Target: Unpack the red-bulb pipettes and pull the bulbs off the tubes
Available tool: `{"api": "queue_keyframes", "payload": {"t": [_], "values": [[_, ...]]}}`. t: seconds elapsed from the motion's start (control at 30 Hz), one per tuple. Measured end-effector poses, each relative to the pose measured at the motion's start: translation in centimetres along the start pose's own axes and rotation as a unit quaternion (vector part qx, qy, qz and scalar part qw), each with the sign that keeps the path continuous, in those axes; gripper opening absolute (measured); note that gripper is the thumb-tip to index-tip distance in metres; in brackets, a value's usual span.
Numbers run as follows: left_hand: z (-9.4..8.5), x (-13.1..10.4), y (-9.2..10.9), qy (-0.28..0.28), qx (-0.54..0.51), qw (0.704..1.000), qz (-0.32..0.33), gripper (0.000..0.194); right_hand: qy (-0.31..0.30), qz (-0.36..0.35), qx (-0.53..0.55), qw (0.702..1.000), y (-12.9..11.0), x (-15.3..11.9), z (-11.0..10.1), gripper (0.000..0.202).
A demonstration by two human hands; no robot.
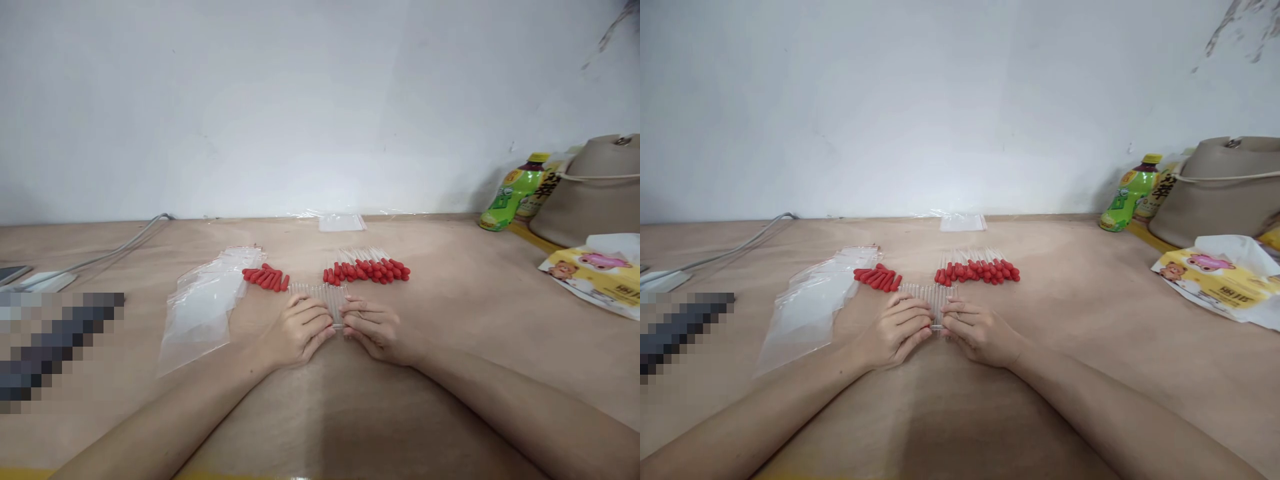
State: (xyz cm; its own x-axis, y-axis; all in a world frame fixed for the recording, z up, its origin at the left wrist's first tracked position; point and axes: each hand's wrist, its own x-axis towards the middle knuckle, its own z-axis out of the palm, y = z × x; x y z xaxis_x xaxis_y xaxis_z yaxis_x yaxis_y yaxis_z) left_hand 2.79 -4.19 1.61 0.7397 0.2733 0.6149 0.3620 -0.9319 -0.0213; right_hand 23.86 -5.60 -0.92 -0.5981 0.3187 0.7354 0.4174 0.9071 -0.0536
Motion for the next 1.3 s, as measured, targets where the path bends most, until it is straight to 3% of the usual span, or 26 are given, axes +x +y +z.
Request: {"api": "queue_keyframes", "payload": {"t": [0.37,0.73,0.83,0.93,1.07,1.2,1.3], "values": [[-0.2,-0.1,0.2,-0.006,-0.01,1.0,-0.004,0.011,0.035,-0.071,-0.05,0.996,0.0,0.0,-0.8,0.02],[-0.2,-0.3,0.1,-0.01,0.005,1.0,-0.001,0.013,0.036,-0.054,-0.036,0.997,0.3,-0.8,-1.1,0.03],[-0.7,-0.6,-0.4,0.017,0.012,0.999,-0.033,0.012,0.069,-0.004,-0.043,0.997,0.7,-1.0,-1.6,0.028],[-1.6,-0.7,-1.8,0.057,0.053,0.991,-0.106,0.01,0.093,0.115,-0.094,0.985,1.4,-1.1,-1.7,0.019],[-3.0,-0.4,-4.8,0.103,0.084,0.965,-0.225,0.018,0.068,0.245,-0.152,0.955,2.1,-1.3,-1.2,0.019],[-4.1,-0.6,-7.3,0.083,0.122,0.945,-0.292,0.028,0.05,0.294,-0.144,0.943,2.1,-1.3,-0.8,0.021],[-3.9,-0.9,-7.8,0.05,0.132,0.936,-0.322,0.027,0.036,0.321,-0.141,0.936,1.7,-0.9,-0.9,0.017]]}}
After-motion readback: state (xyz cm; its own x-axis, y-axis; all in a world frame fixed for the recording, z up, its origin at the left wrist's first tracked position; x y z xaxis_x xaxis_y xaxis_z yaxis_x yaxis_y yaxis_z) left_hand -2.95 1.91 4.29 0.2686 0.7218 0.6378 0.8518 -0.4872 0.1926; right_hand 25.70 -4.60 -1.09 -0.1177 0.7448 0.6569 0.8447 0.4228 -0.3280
